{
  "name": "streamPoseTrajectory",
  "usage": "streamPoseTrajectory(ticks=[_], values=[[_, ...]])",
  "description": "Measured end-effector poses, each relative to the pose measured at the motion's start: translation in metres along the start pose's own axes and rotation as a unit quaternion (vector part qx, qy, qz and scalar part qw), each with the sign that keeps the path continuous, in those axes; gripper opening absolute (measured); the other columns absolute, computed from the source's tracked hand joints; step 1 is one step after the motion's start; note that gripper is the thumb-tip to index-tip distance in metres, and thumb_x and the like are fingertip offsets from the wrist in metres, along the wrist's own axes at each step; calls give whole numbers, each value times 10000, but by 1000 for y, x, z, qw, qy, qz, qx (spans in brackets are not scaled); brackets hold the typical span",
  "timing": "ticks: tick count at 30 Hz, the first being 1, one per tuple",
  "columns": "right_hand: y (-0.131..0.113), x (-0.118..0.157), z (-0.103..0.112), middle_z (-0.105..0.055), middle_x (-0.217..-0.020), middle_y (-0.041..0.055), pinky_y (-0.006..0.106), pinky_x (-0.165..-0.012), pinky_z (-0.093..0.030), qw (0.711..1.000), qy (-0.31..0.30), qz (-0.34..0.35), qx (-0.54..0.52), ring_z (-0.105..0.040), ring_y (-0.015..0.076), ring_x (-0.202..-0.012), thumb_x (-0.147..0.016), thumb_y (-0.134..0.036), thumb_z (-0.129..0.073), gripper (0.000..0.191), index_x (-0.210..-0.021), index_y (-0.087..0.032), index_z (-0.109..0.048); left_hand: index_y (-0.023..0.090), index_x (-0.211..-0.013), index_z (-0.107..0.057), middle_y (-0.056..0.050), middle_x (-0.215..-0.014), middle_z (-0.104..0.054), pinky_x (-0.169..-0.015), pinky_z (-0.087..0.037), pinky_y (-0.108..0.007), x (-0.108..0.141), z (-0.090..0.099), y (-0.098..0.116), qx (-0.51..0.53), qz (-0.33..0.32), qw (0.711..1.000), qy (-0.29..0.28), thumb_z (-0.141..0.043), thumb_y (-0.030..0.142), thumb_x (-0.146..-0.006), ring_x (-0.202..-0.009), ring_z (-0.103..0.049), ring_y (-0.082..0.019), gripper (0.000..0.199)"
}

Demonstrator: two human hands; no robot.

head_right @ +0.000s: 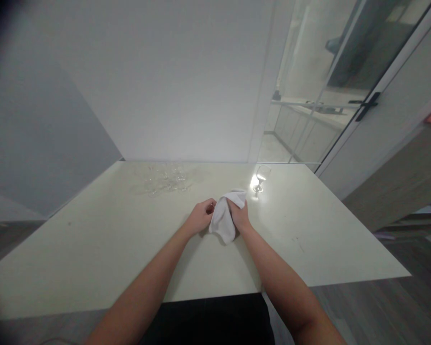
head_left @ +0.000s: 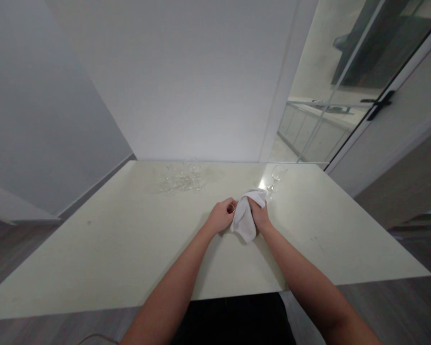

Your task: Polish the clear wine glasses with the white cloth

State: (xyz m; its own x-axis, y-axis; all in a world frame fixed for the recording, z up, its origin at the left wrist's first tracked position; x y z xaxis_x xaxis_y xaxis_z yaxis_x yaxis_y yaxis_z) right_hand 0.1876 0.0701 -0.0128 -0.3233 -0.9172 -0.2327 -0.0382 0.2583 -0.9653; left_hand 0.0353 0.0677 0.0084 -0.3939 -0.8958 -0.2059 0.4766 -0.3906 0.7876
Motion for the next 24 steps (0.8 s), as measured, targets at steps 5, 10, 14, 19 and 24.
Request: streamPoseTrajectory(ticks=[5, 10, 14, 19, 24], values=[[0, 0, 0, -661, -833, 49, 322, -704, -476, 1000, 5, 0, 3, -586, 184, -728, -677, -406, -648, 274, -803, -166, -609, 171, -797, -559, 44, -617, -536, -552, -313, -211, 0, -2, -2, -3, 4, 1000, -5, -531, 337, -754, -586, -461, -100, 174], [-3, -1, 0, -651, -800, 39, 316, -697, -476, 1000, 2, 2, 12, -575, 176, -720, -675, -419, -640, 276, -773, -165, -598, 172, -796, -555, 45, -616, -538, -552, -315, -208, 0, -3, -1, -1, -3, 1000, -3, -513, 320, -764, -586, -468, -97, 157], [-3, 0, 1, -642, -768, 28, 318, -686, -467, 1000, 3, -4, 19, -570, 173, -705, -670, -418, -639, 275, -769, -166, -592, 171, -800, -553, 44, -627, -545, -553, -315, -207, -1, -3, -1, -1, -9, 1000, -2, -519, 291, -752, -590, -475, -96, 133], [-2, 0, 0, -645, -768, 31, 310, -670, -466, 1000, 7, -7, 9, -566, 170, -698, -662, -430, -645, 289, -765, -165, -590, 172, -797, -550, 45, -627, -545, -555, -314, -209, -1, -4, -1, 4, -8, 1000, -9, -526, 285, -740, -593, -468, -98, 128], [-1, -1, 1, -639, -753, 22, 299, -656, -471, 1000, 11, 0, 9, -561, 162, -680, -663, -423, -646, 272, -746, -169, -590, 173, -796, -545, 47, -618, -531, -553, -311, -210, 0, -3, 0, 1, 2, 1000, -11, -510, 260, -735, -592, -461, -100, 112]])
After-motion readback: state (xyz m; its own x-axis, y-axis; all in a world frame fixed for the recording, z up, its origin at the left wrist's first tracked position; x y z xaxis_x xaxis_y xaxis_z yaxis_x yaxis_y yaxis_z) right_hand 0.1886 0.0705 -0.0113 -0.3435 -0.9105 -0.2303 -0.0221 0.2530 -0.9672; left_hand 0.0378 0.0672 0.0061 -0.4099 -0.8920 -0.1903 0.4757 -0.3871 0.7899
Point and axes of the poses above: each hand's wrist, its own x-axis away from the middle knuckle, its own z-axis out of the back of the hand, y = z × x, the point moved 8 cm from there along -x, towards the middle knuckle
